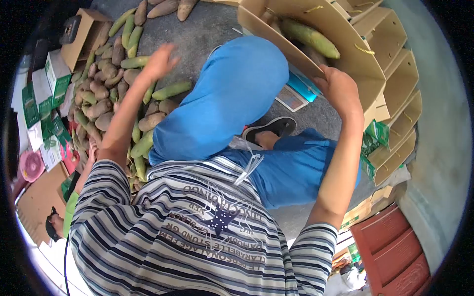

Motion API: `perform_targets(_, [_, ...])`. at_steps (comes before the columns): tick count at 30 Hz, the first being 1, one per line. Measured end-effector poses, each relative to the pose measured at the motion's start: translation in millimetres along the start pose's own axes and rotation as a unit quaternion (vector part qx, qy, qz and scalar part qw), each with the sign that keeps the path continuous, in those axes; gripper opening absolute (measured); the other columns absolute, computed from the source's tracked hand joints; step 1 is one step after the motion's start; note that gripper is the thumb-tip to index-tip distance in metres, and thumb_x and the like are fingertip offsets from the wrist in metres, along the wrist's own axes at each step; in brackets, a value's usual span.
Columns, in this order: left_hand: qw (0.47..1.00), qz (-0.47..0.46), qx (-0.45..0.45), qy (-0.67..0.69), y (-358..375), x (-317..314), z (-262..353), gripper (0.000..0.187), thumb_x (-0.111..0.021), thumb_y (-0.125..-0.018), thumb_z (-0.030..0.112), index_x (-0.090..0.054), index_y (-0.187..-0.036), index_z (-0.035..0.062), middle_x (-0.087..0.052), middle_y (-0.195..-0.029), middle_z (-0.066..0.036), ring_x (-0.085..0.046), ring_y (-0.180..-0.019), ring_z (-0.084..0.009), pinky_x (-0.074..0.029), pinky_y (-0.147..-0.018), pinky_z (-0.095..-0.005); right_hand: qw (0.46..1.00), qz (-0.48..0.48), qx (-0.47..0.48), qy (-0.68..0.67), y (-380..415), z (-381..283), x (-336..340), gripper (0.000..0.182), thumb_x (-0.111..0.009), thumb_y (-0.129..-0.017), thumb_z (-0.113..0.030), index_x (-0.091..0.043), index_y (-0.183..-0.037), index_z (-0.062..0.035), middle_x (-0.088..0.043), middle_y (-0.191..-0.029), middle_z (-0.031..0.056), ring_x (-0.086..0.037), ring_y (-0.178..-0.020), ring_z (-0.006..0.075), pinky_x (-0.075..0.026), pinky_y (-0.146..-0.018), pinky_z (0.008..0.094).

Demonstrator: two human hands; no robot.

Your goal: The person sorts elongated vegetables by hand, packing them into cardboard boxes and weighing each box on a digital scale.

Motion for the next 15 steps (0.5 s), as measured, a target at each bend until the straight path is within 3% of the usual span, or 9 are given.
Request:
perform_targets(2, [0.98, -0.15, 0.092, -0.097, 40, -53, -44, 0.042, -0.063, -0.076, 0.023, -0.053, -0.114, 0.0062, -0.053, -0.114, -0.017, -0.055, -0.102, -0.0351, -0.047, -0.085, -0.0427, 1.0, 0.005, 0.006, -0.005, 2, -2, 1, 0.029, -0.06, -0.08, -0.021, -0.06, -0.107, -0.0093, -0.062, -0.096, 0.0178, -0.058, -0.091, 0.0351, -0.046, -0.077, 0.0425])
perform_targets(4, [0.954, -0.239, 0.129, -0.127, 73, -101, -70, 0.044, -0.063, -0.074, 0.02, -0.052, -0.114, 0.0073, -0.053, -0.113, -0.016, -0.054, -0.104, -0.0343, -0.045, -0.087, -0.0436, 0.999, 0.02, 0.018, -0.017, 4, -5, 4, 0.029, -0.06, -0.08, -0.02, -0.06, -0.107, -0.0091, -0.062, -0.095, 0.0181, -0.058, -0.091, 0.0352, -0.045, -0.076, 0.0426])
perform_targets(7, [0.953, -0.246, 0.129, -0.12, 92, -137, -71, 0.048, -0.061, -0.075, 0.016, -0.047, -0.12, 0.0089, -0.052, -0.117, -0.014, -0.051, -0.109, -0.0325, -0.043, -0.09, -0.0455, 0.999, 0.009, 0.03, -0.034, 3, -9, 4, 0.029, -0.061, -0.079, -0.018, -0.06, -0.107, -0.0082, -0.061, -0.096, 0.0175, -0.057, -0.091, 0.0361, -0.045, -0.075, 0.0424])
perform_targets(10, [0.974, -0.177, 0.09, -0.108, 95, -166, -73, 0.052, -0.059, -0.075, 0.013, -0.042, -0.124, 0.0107, -0.05, -0.121, -0.012, -0.049, -0.113, -0.031, -0.04, -0.092, -0.0471, 0.999, 0.006, 0.041, -0.035, 0, -8, 3, 0.029, -0.062, -0.078, -0.017, -0.06, -0.105, -0.0071, -0.061, -0.095, 0.0169, -0.057, -0.09, 0.0366, -0.045, -0.075, 0.0424])
perform_targets(15, [0.953, -0.236, 0.149, -0.115, 87, -196, -100, 0.054, -0.06, -0.073, 0.009, -0.042, -0.124, 0.0126, -0.051, -0.121, -0.011, -0.05, -0.113, -0.0296, -0.041, -0.089, -0.0471, 1.0, -0.007, 0.024, 0.003, 2, 4, 0, 0.031, -0.062, -0.079, -0.02, -0.059, -0.103, -0.0003, -0.061, -0.096, 0.0191, -0.056, -0.09, 0.0378, -0.045, -0.077, 0.0413])
Point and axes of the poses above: each hand's wrist, its own y-axis away from the middle knuckle, its own x-axis out of the back of the hand, z = x × y, the point moved 8 cm from there along -y, towards the middle knuckle
